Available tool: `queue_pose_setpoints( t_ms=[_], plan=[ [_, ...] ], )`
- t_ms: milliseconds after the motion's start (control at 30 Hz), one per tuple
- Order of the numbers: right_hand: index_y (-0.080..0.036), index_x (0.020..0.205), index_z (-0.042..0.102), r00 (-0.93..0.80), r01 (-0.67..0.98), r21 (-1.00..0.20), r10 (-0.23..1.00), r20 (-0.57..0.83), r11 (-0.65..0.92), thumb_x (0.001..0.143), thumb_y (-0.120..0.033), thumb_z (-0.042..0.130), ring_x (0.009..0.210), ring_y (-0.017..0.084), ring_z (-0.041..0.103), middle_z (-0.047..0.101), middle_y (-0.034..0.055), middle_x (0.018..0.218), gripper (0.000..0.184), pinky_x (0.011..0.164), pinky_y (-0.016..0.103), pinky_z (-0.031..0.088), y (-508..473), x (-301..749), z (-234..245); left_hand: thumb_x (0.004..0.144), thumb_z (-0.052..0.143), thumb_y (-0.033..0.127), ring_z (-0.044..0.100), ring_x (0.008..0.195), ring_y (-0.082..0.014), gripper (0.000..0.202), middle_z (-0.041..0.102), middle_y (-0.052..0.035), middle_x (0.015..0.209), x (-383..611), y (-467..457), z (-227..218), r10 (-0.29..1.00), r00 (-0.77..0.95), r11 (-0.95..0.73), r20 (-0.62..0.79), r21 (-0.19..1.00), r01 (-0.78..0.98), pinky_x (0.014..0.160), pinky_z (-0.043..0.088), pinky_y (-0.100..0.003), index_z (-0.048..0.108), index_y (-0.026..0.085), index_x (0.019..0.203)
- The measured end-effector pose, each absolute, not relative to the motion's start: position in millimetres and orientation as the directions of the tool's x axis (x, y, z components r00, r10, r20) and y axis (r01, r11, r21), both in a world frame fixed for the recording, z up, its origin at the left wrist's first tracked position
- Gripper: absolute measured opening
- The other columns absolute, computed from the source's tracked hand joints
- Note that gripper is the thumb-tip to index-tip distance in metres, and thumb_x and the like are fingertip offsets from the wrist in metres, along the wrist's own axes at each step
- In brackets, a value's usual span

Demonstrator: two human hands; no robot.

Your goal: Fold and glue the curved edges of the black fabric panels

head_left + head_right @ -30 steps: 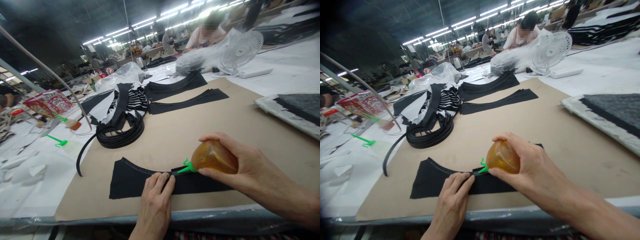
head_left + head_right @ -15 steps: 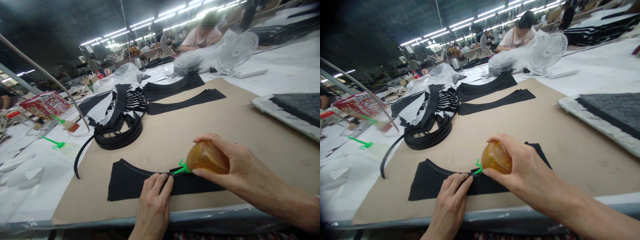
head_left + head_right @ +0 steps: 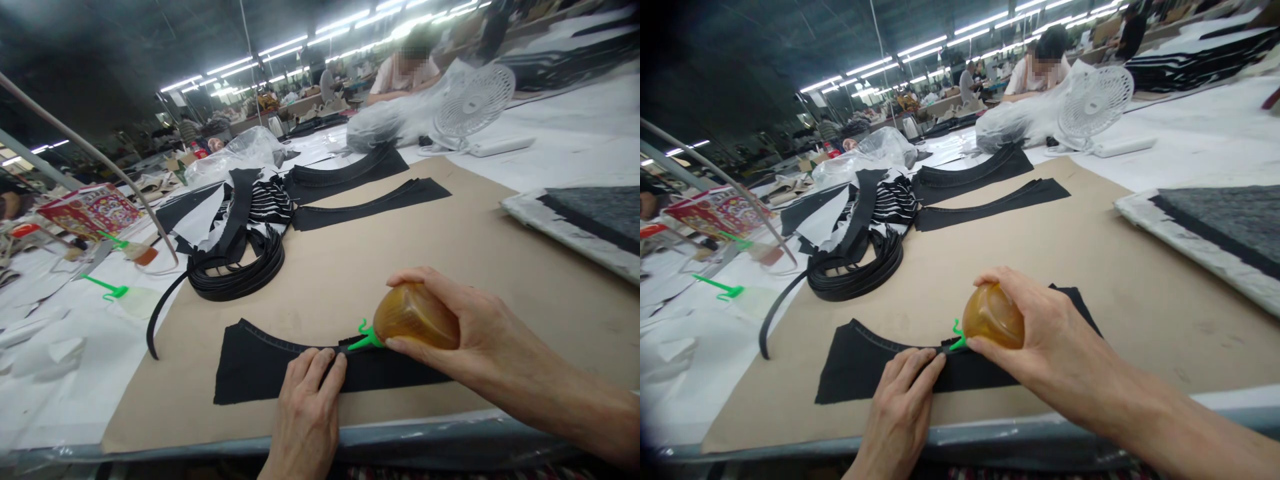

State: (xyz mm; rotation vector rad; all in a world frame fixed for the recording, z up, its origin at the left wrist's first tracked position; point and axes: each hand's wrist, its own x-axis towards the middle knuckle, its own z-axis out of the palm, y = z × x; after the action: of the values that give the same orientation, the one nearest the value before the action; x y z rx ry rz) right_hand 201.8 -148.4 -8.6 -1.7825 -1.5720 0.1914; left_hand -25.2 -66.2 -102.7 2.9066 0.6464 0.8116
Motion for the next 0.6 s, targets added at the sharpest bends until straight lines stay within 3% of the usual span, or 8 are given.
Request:
queue_pose_setpoints(
  t_ms=[600],
  plan=[
    [-0.027, 0.116, 0.053, 0.244, 0.802, -0.597, 0.901, 0.358, 0.021, 0.082, -0.035, 0.070, 0.083, 0.021, 0.066, 0.067, 0.0016, 0.101, 0.040, 0.072, 0.031, 0.051, -150.4, 201.7, -9.6, 0.092, 0.041, 0.005, 0.053, 0.103, -0.0225, 0.037, 0.066, -0.0087, 0.112, -25.3, -65.8, -104.8, 0.408, 0.774, -0.912, 0.484, 0.168, 0.375, 0.086, 0.050, -0.036, 0.063, 0.015, 0.120]
  ],
)
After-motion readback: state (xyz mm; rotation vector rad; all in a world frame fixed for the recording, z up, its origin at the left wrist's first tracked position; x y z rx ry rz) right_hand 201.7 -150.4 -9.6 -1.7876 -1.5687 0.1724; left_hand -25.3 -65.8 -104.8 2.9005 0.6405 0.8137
